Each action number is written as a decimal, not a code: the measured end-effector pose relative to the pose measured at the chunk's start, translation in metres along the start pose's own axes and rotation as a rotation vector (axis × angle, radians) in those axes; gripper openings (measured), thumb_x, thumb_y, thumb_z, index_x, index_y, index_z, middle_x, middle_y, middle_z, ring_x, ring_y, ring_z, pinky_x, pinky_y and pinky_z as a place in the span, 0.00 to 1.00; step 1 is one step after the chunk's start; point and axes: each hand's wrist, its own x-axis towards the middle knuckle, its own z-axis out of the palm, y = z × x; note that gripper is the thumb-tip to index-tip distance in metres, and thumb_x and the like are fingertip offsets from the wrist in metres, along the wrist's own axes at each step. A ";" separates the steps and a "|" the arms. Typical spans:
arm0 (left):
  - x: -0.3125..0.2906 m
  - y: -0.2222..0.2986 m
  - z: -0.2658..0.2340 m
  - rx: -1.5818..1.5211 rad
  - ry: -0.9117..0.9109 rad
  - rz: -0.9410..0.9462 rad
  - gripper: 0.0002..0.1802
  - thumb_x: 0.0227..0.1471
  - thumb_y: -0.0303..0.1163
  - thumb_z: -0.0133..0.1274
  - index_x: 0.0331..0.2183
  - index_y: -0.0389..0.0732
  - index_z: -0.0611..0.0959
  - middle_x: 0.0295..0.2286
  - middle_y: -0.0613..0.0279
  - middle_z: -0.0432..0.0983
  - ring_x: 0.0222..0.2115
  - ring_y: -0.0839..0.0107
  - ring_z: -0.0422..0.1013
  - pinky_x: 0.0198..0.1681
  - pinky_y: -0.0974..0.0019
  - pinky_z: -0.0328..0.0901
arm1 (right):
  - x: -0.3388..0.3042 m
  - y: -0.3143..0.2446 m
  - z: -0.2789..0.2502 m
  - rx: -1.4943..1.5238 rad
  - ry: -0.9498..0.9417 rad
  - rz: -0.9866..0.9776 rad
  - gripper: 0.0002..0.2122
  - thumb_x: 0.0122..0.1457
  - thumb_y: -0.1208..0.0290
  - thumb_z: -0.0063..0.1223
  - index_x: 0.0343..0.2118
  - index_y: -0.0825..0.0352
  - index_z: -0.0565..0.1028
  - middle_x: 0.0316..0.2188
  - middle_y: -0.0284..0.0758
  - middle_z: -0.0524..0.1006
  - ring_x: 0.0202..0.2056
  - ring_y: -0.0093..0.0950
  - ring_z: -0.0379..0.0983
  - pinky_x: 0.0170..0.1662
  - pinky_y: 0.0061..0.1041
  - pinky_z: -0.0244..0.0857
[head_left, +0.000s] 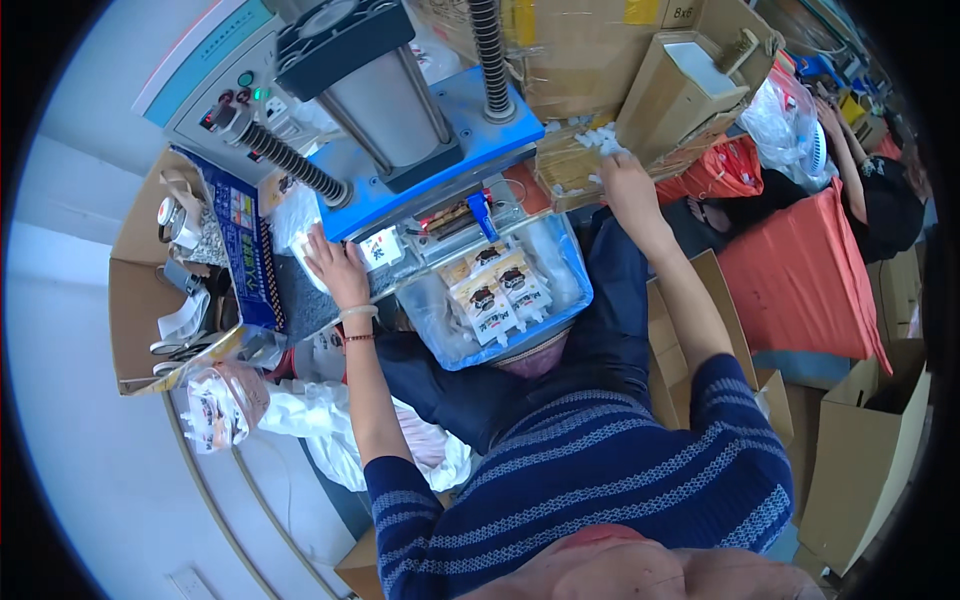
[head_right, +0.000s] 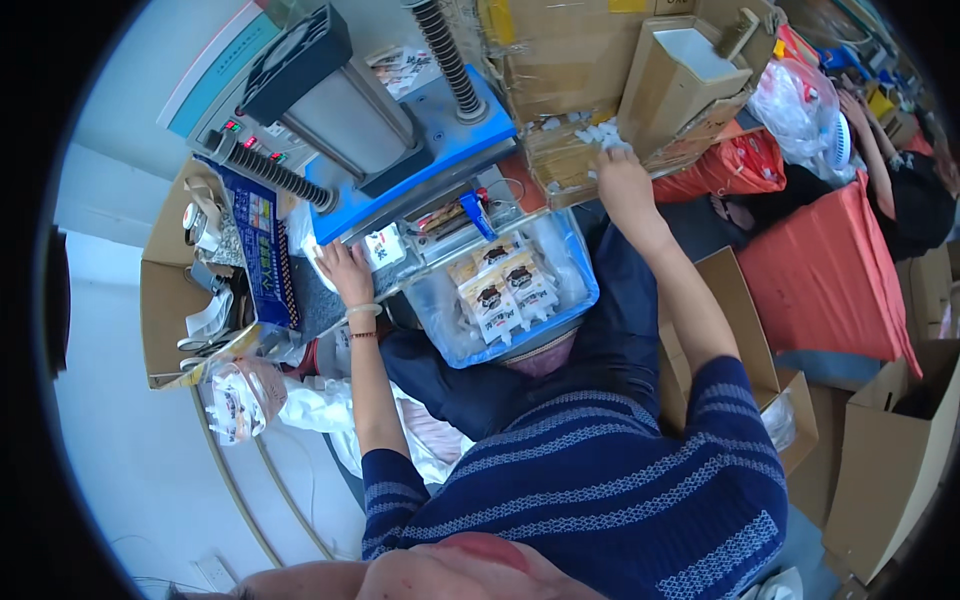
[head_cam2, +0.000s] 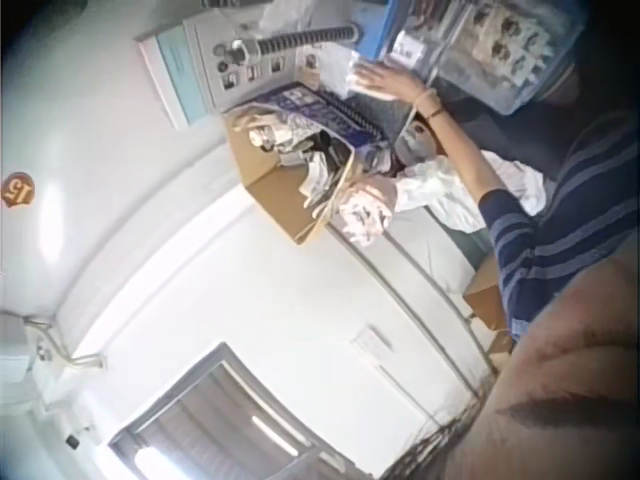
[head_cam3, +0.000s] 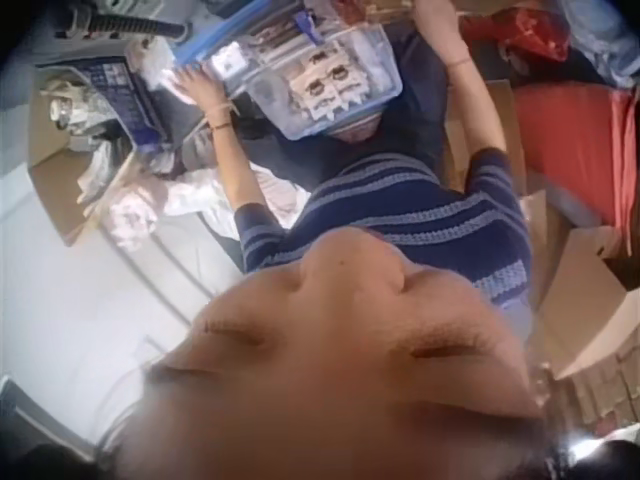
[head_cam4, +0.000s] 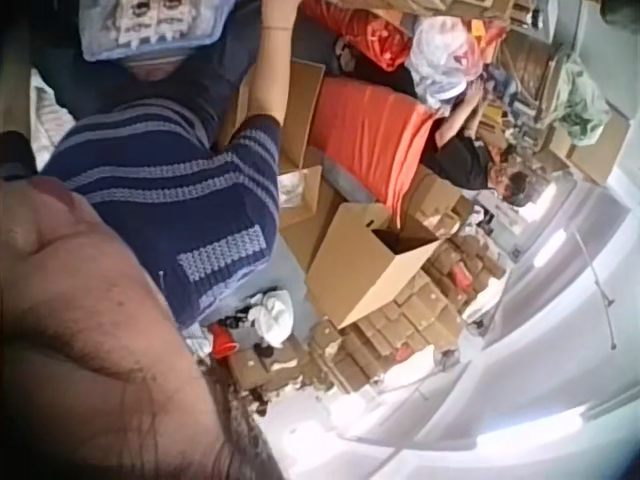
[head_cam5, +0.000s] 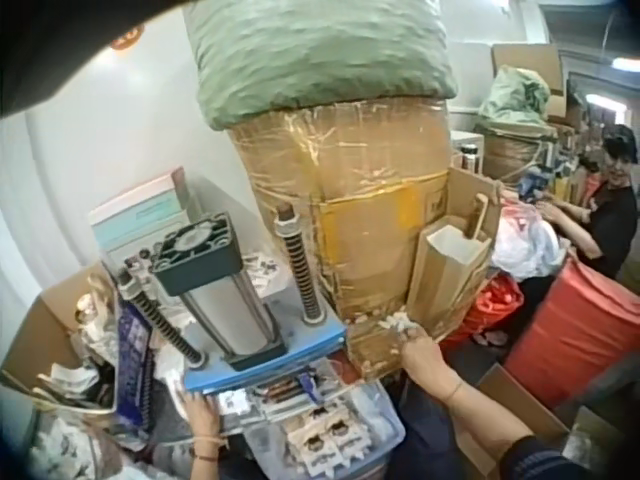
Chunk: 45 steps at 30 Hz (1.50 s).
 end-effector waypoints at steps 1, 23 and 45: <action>0.002 0.007 0.000 -0.039 0.035 0.008 0.29 0.60 0.40 0.48 0.59 0.38 0.67 0.65 0.53 0.51 0.67 0.56 0.45 0.67 0.46 0.37 | 0.011 0.008 0.020 -0.199 0.041 0.067 0.08 0.59 0.68 0.53 0.39 0.66 0.76 0.36 0.45 0.77 0.39 0.43 0.75 0.42 0.38 0.71; 0.014 0.023 -0.036 -0.201 0.215 0.124 0.29 0.58 0.36 0.52 0.59 0.42 0.68 0.62 0.52 0.58 0.65 0.55 0.51 0.66 0.45 0.43 | 0.063 -0.019 0.044 0.232 -0.114 -0.132 0.10 0.57 0.69 0.55 0.40 0.66 0.78 0.44 0.48 0.75 0.47 0.48 0.70 0.50 0.41 0.64; -0.067 0.039 -0.070 -0.397 -0.044 0.058 0.20 0.45 0.15 0.51 0.42 0.38 0.82 0.42 0.53 0.78 0.44 0.52 0.73 0.47 0.58 0.69 | 0.038 -0.035 0.020 0.665 0.072 0.261 0.13 0.63 0.65 0.55 0.43 0.70 0.75 0.36 0.41 0.80 0.35 0.28 0.77 0.42 0.26 0.69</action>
